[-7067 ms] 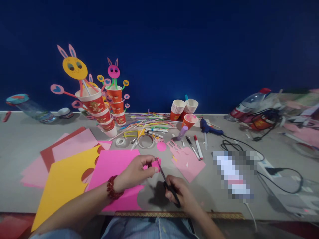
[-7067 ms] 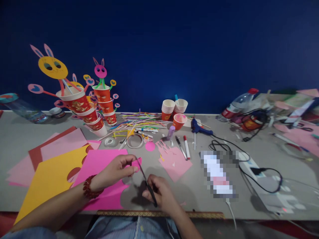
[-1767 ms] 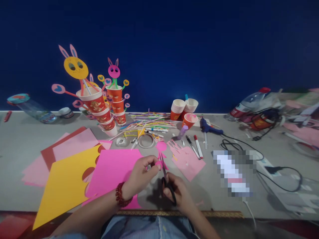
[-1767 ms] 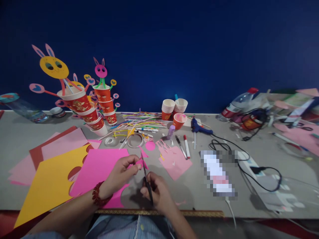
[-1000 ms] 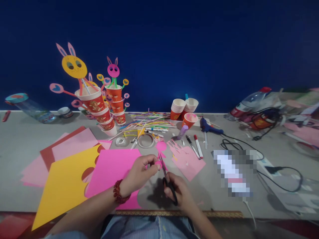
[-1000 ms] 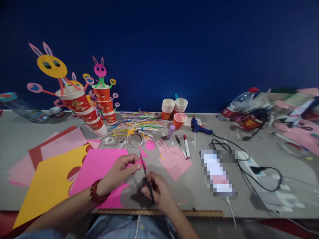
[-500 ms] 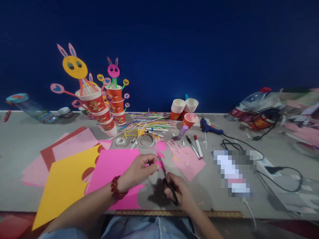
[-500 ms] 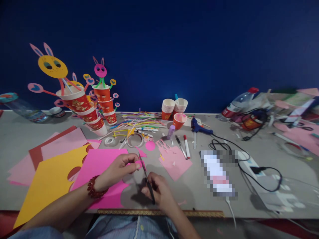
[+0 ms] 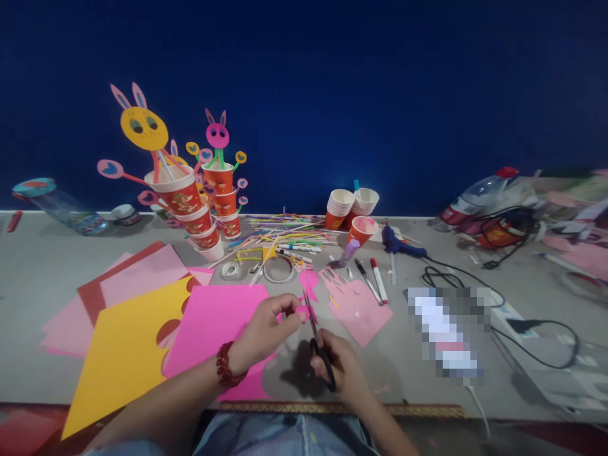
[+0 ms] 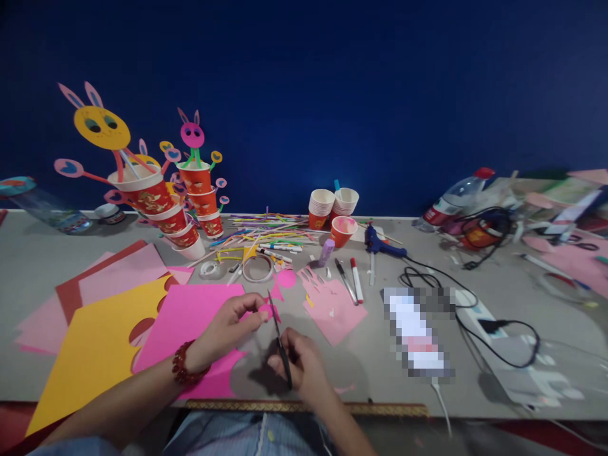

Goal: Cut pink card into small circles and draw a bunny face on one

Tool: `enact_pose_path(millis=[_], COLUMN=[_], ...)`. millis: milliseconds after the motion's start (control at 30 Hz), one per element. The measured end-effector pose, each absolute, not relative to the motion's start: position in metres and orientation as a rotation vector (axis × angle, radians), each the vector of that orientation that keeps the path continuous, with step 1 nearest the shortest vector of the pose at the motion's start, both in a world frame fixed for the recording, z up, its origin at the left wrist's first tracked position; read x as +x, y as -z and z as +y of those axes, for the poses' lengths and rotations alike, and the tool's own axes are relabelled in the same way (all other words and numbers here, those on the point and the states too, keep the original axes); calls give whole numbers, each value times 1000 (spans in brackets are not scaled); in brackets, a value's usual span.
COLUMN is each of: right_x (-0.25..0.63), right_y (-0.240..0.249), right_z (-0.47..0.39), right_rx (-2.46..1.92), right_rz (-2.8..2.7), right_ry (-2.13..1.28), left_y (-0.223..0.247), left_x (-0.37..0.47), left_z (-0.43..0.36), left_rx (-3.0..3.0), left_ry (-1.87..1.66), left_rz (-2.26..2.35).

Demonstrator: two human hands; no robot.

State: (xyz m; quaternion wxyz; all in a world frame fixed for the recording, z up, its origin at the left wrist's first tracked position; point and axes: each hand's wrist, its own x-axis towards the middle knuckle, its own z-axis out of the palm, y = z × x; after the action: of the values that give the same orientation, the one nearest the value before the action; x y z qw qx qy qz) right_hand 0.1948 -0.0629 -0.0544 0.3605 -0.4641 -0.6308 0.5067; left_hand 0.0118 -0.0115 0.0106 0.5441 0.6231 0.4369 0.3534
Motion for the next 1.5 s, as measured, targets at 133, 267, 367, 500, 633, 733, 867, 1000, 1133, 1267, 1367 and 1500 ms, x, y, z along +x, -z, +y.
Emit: enact_pose_path(millis=[133,267,367,500,633,733,867,1000,1133,1267,1367,1500], right_x=[193,192,192,192,192,193,193,193,193,193,194,194], right_y=[59,55,50,47,46,45,47,49,50,50,50,50], right_z=[-62,-63,-64,-65,-65,-65,-65,-66,-66,-66,-66,-66], right_rx=[-1187,-1177,-1150,-1123,-1103,-1093,-1094,-1111,-1132,-1144,-1153,-1172], right_rz=[-1631,-1625,-1590,-1569,-1552,-1552,-1575,-1583,-1585,-1601,-1616,-1627], right_ry=[-1244,-1262,-1349,-1358,-1367,-1372,-1348,-1326,-1337,-1334,-1312,-1303], left_y=[-3,-2,-3,-6,-9,-9,-9,-10,-11,-13,-14,-16], left_x=[21,23,21,18,16,16,16,16,15,13,11,8], left_z=[-23,-25,-23,-20,-20,-19,-18,-17,-16,-15,-14,-9], left_rx=[1379,1393,1453,1509,1542,1545,1532,1524,1519,1526,1532,1565], left_ry=[-934,-964,-939,-892,-881,-876,-873,-871,-849,-822,-801,-779], left_rz=[1088,1092,1070,1050,1032,1035,1035,1030,1027,1023,1015,982])
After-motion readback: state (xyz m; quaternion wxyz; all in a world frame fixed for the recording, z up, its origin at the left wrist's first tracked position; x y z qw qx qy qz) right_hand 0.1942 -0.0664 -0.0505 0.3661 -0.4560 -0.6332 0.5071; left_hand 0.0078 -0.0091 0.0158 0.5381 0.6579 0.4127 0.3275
